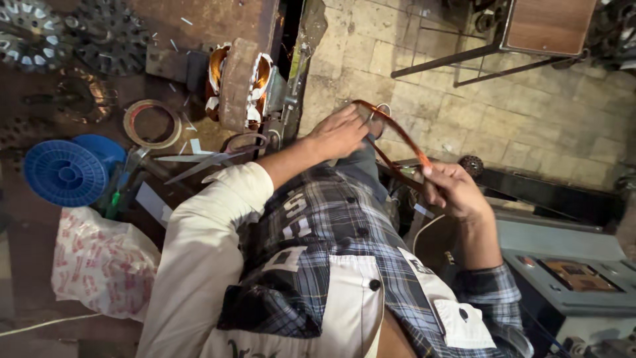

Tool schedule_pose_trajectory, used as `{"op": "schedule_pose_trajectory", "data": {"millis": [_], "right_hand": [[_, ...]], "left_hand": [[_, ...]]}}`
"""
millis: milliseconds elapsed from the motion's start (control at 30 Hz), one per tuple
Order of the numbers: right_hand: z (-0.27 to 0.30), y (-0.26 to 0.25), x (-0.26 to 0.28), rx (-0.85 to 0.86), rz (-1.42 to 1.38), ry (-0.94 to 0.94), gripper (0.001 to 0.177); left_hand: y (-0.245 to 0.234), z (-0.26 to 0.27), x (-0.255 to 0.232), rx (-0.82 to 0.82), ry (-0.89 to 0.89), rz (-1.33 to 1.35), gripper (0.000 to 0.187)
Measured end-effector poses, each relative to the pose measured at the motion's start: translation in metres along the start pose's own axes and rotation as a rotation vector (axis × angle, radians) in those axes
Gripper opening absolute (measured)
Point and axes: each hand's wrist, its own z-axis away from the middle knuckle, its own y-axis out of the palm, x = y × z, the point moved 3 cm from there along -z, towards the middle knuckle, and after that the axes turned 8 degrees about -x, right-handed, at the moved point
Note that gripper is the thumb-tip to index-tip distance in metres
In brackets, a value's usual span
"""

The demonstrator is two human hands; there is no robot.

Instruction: The person cuts a piece of white paper with scissors and then uses it to wrap and secure copper wire coils on a cylindrical electrical component. They repeatedly adjust the wire and paper, using both hands to manipulate the assembly on a workbench.

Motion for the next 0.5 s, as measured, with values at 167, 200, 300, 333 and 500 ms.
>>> {"op": "schedule_pose_trajectory", "data": {"millis": [167, 200, 300, 333, 500], "right_hand": [[-0.008, 0.024, -0.015, -0.23, 0.095, -0.141, 0.028], [-0.01, 0.034, -0.017, -0.231, 0.212, -0.361, 0.026], [-0.011, 0.062, -0.033, -0.242, 0.593, -0.825, 0.02], [-0.012, 0.066, -0.043, -0.27, 0.739, -0.843, 0.021], [-0.022, 0.06, -0.061, -0.208, 1.259, -1.125, 0.028]], "left_hand": [[0.013, -0.027, -0.036, 0.165, -0.533, 1.243, 0.08], [0.014, -0.032, -0.046, 0.121, -0.625, 1.524, 0.069], [0.012, -0.039, -0.049, -0.071, -0.968, 1.979, 0.046], [0.01, -0.041, -0.046, -0.148, -1.097, 2.06, 0.04], [-0.031, -0.043, -0.002, -0.329, -1.151, 2.041, 0.02]]}}
